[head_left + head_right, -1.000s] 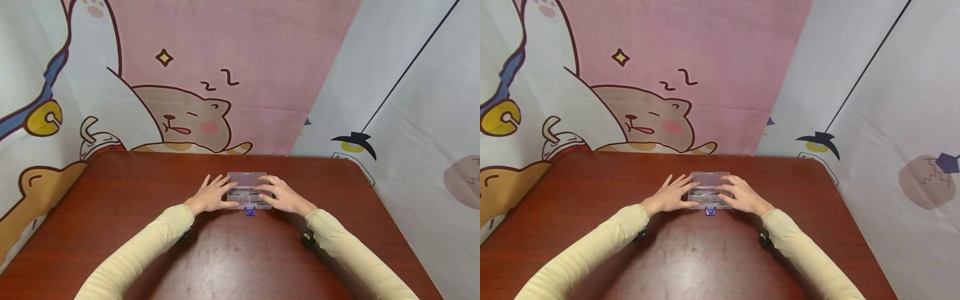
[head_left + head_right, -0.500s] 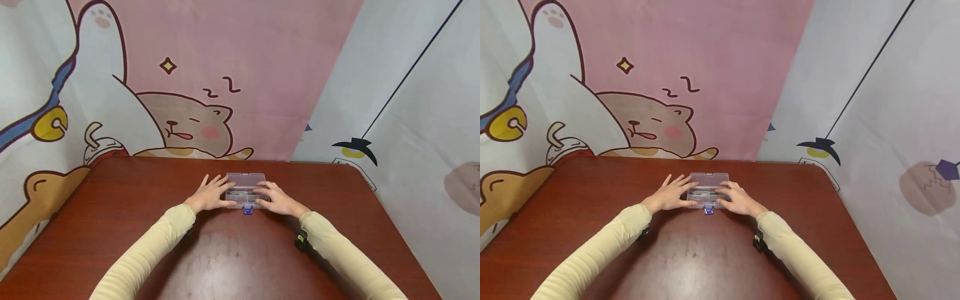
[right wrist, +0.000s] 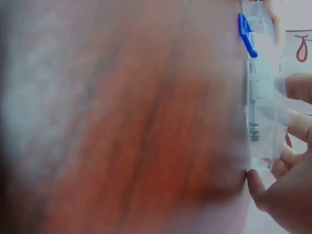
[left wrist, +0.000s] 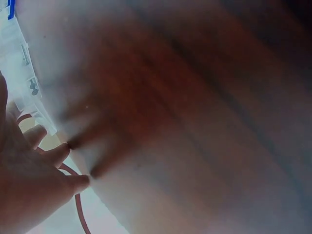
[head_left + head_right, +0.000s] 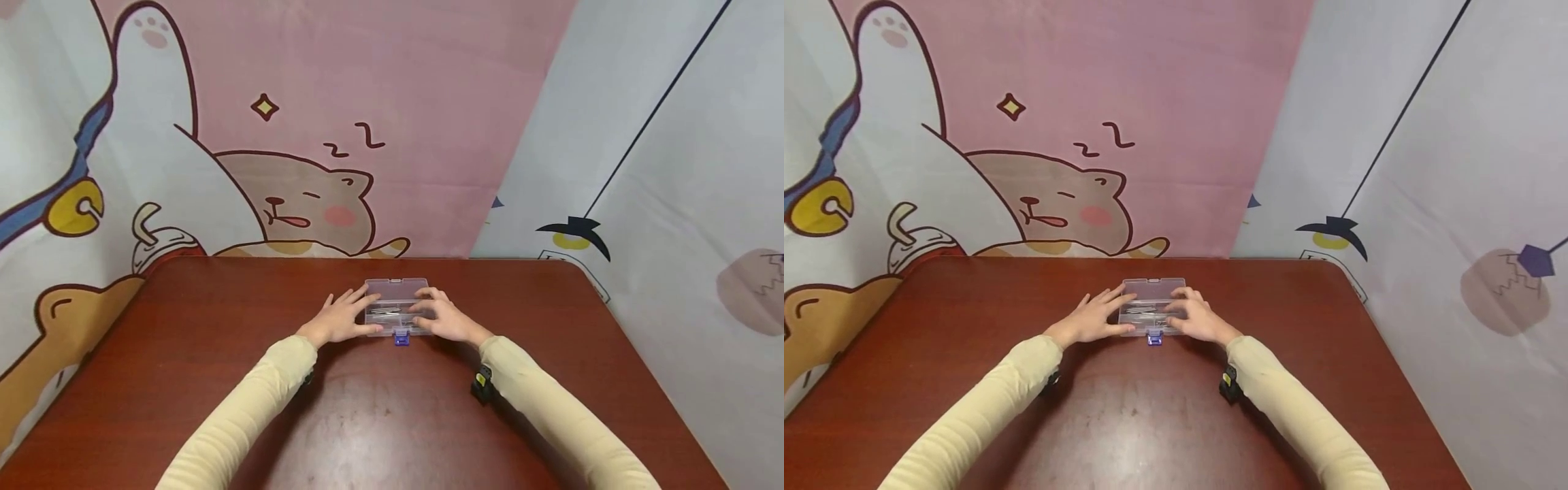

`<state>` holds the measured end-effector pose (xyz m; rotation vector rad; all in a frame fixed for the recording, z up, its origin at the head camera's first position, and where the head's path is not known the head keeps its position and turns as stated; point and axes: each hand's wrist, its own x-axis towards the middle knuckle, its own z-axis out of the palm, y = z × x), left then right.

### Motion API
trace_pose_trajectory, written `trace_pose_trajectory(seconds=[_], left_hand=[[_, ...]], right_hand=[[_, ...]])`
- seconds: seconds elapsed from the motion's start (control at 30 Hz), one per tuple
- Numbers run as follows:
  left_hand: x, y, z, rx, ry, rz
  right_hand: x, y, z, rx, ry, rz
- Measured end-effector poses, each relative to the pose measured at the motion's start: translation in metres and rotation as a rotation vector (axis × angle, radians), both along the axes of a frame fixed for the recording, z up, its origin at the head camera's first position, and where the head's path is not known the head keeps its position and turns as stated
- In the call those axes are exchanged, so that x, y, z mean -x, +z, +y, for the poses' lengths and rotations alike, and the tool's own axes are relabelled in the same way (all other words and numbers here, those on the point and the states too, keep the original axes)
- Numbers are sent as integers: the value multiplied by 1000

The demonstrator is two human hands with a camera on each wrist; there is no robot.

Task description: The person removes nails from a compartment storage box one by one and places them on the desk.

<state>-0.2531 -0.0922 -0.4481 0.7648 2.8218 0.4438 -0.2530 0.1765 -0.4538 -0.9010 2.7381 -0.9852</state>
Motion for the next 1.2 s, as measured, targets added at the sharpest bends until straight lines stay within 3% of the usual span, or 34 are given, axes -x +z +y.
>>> trace_pose_trajectory(seconds=[0.3,0.73,1.0,1.2], left_hand=[[0,5,-3,-22,6,-69],[-2,4,-2,-52,8,-72],[-1,2,-1,-45,10,-73],[0,4,0,-39,21,-84]], right_hand=[[8,2,-7,-12,0,-33],[10,1,-5,51,-22,-62],[9,-1,0,144,-9,-44],[8,-3,2,214,-11,26]])
